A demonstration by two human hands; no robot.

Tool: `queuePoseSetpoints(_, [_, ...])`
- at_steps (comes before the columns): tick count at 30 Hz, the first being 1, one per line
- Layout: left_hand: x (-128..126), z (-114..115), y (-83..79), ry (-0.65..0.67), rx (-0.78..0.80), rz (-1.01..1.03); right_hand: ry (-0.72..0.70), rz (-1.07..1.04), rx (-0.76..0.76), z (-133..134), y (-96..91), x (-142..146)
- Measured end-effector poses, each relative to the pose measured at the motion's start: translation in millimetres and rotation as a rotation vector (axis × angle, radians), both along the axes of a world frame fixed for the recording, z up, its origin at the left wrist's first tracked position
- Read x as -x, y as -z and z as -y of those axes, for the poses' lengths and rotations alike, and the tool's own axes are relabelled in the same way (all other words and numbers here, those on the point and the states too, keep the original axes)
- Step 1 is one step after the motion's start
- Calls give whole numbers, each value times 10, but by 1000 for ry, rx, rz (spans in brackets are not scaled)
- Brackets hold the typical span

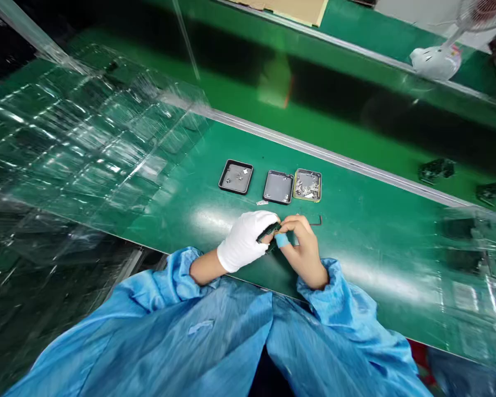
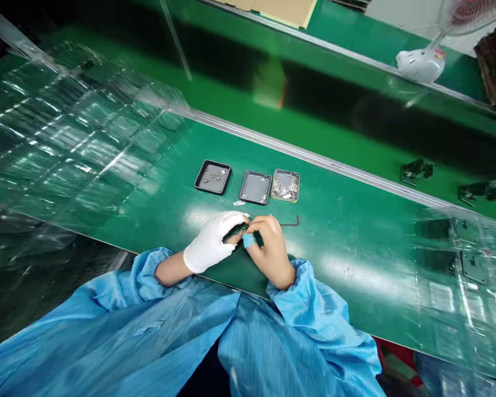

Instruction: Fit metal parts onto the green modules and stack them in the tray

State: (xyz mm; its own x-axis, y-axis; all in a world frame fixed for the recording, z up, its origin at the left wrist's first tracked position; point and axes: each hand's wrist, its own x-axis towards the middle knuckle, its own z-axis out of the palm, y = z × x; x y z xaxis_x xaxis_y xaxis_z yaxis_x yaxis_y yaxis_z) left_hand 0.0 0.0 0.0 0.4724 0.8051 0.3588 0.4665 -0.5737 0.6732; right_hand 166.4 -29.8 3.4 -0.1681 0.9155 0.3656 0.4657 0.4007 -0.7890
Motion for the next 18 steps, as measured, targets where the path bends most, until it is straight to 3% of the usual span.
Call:
queuePoseSetpoints(4, [13,-12,-20,9,-37,-98,-2,38,15,22,42,25])
queuePoseSetpoints(10, [-88,187,58,-162,-70,-261,9,64,-6,5,79,20])
queuePoseSetpoints(15, [112,138,174,9,32,-86,-88,73,86,-250,22,-122])
queuePoseSetpoints(18, [320,58,190,-1,176,-10,-103,302,10,-517,1,-177])
